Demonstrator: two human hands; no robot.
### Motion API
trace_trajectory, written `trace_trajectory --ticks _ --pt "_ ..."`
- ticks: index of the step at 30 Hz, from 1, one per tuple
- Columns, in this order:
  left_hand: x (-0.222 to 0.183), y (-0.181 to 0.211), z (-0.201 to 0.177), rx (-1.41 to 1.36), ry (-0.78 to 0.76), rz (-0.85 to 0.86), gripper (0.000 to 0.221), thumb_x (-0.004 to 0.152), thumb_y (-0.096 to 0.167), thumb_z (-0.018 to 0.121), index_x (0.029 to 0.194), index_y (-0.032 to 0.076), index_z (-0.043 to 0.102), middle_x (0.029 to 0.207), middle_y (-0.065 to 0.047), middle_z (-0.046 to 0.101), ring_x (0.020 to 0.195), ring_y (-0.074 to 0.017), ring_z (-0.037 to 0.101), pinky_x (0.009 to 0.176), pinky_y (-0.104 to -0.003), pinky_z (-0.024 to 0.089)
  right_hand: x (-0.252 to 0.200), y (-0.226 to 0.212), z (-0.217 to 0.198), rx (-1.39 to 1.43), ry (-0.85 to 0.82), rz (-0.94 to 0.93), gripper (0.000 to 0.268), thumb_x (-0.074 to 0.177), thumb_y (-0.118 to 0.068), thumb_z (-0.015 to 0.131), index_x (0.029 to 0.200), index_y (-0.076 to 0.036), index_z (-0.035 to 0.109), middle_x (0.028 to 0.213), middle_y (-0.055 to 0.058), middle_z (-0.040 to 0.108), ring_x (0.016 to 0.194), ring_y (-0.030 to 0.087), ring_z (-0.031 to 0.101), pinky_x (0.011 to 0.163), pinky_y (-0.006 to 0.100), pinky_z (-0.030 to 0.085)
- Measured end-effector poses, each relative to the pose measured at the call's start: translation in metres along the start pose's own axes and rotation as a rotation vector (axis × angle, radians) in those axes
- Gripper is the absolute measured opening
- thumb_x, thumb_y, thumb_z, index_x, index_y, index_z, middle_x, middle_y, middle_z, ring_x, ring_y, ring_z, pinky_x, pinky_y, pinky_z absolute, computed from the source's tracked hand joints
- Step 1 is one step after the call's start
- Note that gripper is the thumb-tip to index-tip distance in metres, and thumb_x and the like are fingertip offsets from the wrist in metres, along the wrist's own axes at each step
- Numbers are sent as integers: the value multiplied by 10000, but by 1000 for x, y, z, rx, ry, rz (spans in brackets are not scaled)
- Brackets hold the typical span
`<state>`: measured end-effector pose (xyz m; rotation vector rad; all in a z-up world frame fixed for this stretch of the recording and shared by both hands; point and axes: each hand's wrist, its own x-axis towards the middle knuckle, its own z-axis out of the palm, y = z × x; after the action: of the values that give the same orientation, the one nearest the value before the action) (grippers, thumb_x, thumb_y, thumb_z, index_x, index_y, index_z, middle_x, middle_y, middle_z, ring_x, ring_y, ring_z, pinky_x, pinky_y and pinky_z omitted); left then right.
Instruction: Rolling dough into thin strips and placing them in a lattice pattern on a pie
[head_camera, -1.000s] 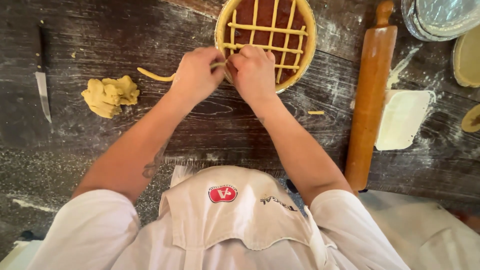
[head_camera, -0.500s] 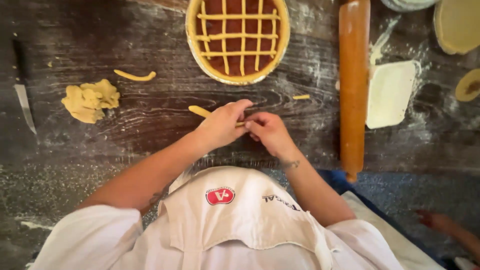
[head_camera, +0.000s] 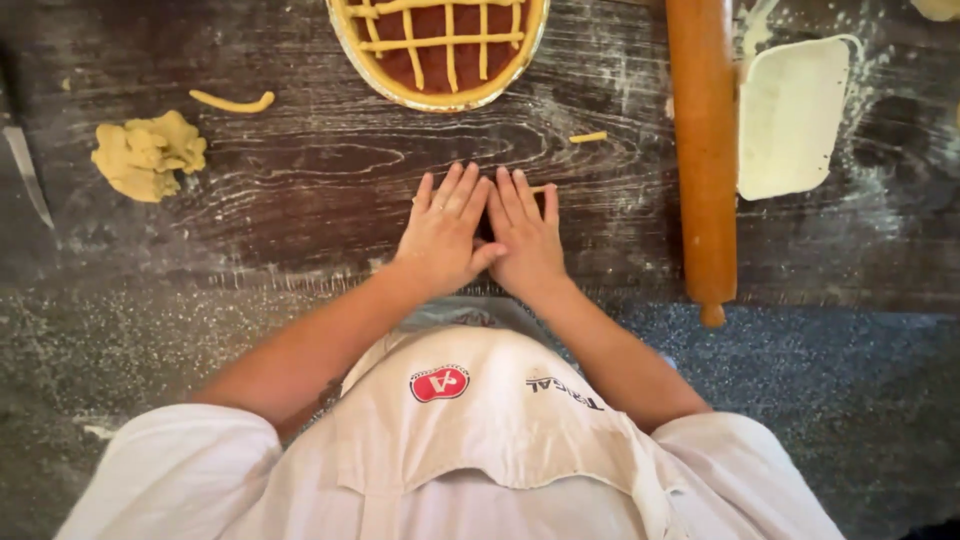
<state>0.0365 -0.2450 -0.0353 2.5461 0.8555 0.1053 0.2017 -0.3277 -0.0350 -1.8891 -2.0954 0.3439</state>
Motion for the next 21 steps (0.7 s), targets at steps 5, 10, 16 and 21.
trace_trajectory --ticks 5,10,16,21 --pt "-21 5 29 184 78 -15 956 971 779 242 1567 56 431 1659 -171 363 1545 -352 298 1187 -712 178 -11 -10 -1 -27 -246 92 894 833 -291 682 1590 17 318 1667 273 253 1537 442 232 1142 755 121" --pt "21 -13 -15 195 -128 -125 963 948 790 319 1620 101 358 1718 -131 241 1593 -338 119 1230 -695 45 24 9 8 -56 -162 123 856 881 -316 643 1596 10 303 1673 260 228 1546 423 212 1159 745 79" --pt "-40 -10 12 278 13 61 734 932 557 411 1534 142 473 1625 -115 405 1515 -328 340 1197 -670 224 -36 -3 8 -82 -220 54 935 867 -535 671 1582 -27 347 1659 229 294 1532 418 259 1145 757 108" --pt "-40 -53 31 277 321 -66 373 936 251 597 1291 210 703 1396 -108 635 1364 -323 557 1146 -626 327 -24 3 18 -90 -192 38 923 915 -566 659 1592 -36 327 1674 209 269 1544 396 237 1165 743 68"
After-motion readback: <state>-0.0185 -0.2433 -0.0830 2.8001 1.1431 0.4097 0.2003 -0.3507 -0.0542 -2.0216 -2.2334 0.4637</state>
